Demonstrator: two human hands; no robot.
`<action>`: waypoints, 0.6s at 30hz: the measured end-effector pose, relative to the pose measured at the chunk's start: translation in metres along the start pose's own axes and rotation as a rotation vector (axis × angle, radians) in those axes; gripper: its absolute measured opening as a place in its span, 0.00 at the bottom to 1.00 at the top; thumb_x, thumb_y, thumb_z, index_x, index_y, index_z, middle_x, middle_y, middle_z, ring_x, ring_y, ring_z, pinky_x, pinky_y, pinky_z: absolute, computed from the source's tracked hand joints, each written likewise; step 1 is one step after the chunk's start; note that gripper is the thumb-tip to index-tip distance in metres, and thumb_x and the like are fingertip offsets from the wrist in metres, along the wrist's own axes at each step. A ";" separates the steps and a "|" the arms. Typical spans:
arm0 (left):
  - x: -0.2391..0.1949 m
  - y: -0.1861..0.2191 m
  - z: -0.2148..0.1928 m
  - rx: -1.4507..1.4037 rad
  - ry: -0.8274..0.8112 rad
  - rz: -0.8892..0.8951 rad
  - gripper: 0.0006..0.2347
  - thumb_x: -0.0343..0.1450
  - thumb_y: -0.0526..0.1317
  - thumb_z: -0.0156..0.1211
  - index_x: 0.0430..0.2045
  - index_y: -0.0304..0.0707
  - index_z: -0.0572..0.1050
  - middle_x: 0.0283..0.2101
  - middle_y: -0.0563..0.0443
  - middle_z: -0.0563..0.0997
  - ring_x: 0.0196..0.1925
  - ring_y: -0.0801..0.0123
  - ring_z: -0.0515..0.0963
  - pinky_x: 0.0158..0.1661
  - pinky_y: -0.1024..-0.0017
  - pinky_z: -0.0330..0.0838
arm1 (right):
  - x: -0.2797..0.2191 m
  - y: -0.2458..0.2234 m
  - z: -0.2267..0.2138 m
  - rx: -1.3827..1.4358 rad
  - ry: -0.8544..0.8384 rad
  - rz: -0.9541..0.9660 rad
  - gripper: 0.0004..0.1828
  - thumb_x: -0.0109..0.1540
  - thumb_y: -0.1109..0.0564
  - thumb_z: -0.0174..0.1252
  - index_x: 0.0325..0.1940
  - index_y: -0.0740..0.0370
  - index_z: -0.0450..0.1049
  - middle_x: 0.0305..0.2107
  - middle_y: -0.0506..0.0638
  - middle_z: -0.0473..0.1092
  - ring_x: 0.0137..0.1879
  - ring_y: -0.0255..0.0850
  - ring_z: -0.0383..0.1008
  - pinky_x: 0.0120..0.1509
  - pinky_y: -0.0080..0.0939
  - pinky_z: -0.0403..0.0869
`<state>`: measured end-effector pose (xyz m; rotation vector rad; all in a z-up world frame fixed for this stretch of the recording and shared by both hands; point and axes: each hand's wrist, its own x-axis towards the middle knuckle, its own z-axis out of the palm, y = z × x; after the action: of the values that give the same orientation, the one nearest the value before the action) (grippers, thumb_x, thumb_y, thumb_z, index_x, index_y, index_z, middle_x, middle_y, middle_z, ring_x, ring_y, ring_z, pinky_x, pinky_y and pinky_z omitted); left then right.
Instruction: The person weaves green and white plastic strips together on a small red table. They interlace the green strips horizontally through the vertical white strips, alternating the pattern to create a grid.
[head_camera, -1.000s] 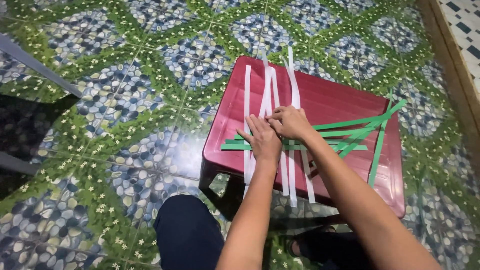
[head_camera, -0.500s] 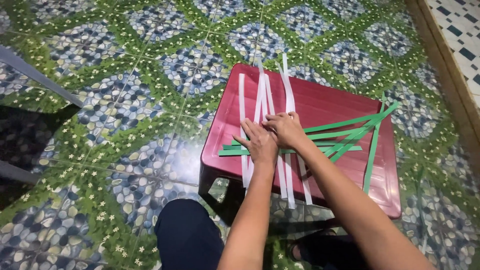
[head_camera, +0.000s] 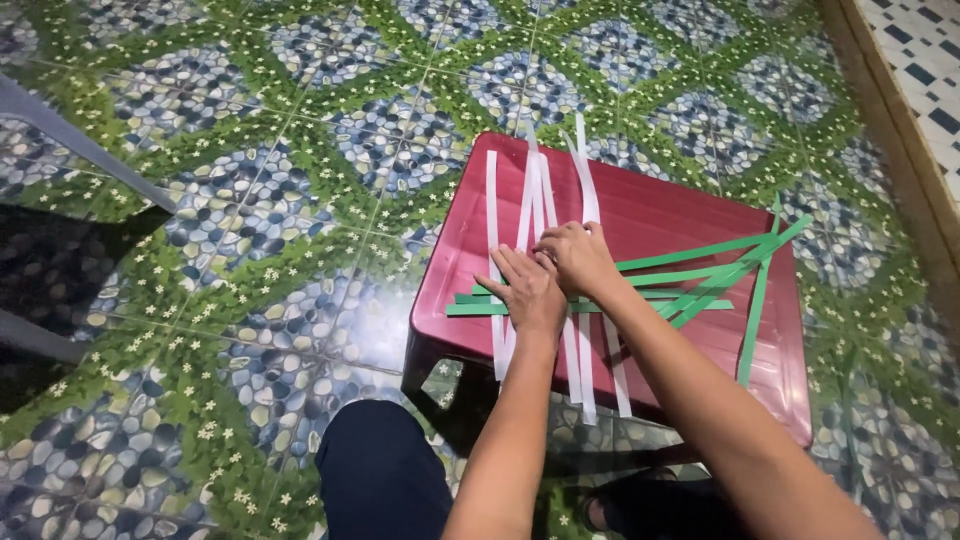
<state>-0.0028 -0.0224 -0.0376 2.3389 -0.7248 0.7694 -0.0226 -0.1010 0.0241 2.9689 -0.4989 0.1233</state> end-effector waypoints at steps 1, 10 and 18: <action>0.003 -0.001 -0.007 0.001 -0.001 -0.001 0.16 0.62 0.33 0.38 0.37 0.17 0.68 0.46 0.23 0.68 0.56 0.37 0.62 0.46 0.27 0.45 | 0.007 0.000 0.007 0.001 -0.002 -0.001 0.11 0.55 0.45 0.49 0.39 0.40 0.73 0.41 0.38 0.69 0.49 0.38 0.66 0.55 0.50 0.60; 0.006 0.000 -0.016 -0.002 -0.016 0.030 0.16 0.61 0.29 0.38 0.38 0.17 0.68 0.46 0.22 0.68 0.54 0.37 0.64 0.45 0.27 0.47 | 0.017 0.006 0.009 0.028 -0.016 0.017 0.14 0.51 0.43 0.54 0.40 0.39 0.73 0.40 0.41 0.66 0.47 0.41 0.66 0.53 0.53 0.63; 0.006 -0.001 -0.020 -0.024 0.008 0.007 0.15 0.63 0.30 0.36 0.38 0.13 0.67 0.46 0.22 0.68 0.55 0.36 0.63 0.43 0.26 0.46 | 0.006 -0.009 -0.012 0.047 -0.009 -0.031 0.20 0.55 0.55 0.46 0.49 0.36 0.68 0.42 0.43 0.64 0.49 0.41 0.65 0.53 0.52 0.63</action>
<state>-0.0052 -0.0108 -0.0209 2.3117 -0.7352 0.7693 -0.0147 -0.0933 0.0356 3.0229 -0.4576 0.1204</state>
